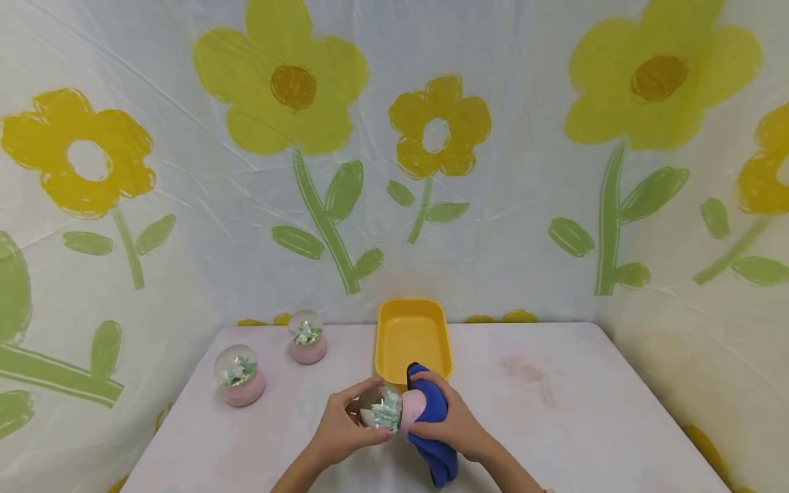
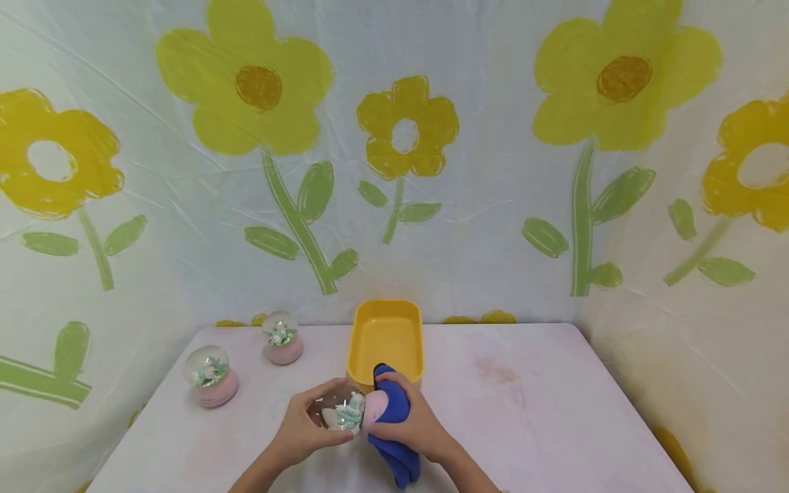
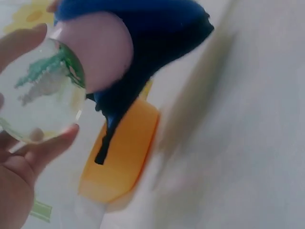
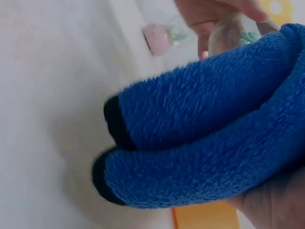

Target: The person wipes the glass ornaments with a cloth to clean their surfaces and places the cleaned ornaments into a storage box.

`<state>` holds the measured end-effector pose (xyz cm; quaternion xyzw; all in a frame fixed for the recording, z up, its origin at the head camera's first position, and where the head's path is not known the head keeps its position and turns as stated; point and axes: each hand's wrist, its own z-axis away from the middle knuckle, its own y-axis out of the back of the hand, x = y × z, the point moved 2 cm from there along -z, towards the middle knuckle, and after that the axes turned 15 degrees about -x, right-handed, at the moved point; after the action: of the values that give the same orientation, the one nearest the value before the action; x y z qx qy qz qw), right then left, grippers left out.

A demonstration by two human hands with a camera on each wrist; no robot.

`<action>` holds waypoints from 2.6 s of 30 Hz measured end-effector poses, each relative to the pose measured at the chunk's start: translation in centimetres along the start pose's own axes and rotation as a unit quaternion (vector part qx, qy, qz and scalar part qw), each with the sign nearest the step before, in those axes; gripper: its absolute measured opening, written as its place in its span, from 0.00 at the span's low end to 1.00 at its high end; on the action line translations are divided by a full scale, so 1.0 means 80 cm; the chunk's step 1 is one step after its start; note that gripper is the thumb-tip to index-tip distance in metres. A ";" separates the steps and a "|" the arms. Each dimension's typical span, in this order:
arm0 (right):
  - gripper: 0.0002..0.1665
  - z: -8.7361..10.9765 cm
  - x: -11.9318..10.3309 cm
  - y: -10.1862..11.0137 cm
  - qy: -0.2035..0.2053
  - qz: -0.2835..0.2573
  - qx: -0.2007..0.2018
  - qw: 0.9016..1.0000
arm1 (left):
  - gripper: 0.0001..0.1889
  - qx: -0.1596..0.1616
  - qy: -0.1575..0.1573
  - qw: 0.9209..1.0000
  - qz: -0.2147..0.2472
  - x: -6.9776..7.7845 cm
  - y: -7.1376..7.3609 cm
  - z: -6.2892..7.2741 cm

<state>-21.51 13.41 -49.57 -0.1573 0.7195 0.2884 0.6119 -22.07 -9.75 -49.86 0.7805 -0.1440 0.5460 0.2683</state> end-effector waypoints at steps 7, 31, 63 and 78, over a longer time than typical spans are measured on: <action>0.36 0.004 -0.001 -0.003 -0.047 -0.139 -0.023 0.989 | 0.41 0.004 -0.154 0.983 -0.097 -0.010 -0.009 0.007; 0.47 0.005 -0.026 -0.006 0.074 0.293 -0.006 0.953 | 0.30 0.009 0.187 0.950 0.249 -0.020 -0.010 -0.009; 0.54 0.010 -0.020 -0.010 0.110 0.267 0.050 0.956 | 0.27 -0.002 0.129 0.945 0.301 -0.021 -0.016 -0.005; 0.39 0.000 -0.007 0.005 -0.004 -0.203 0.016 0.979 | 0.40 0.028 -0.111 0.991 -0.062 0.004 -0.011 -0.016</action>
<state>-21.64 13.62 -48.95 -0.2888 0.6744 0.1472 0.6634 -22.46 -8.28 -49.43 0.8509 -0.1090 0.4421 0.2619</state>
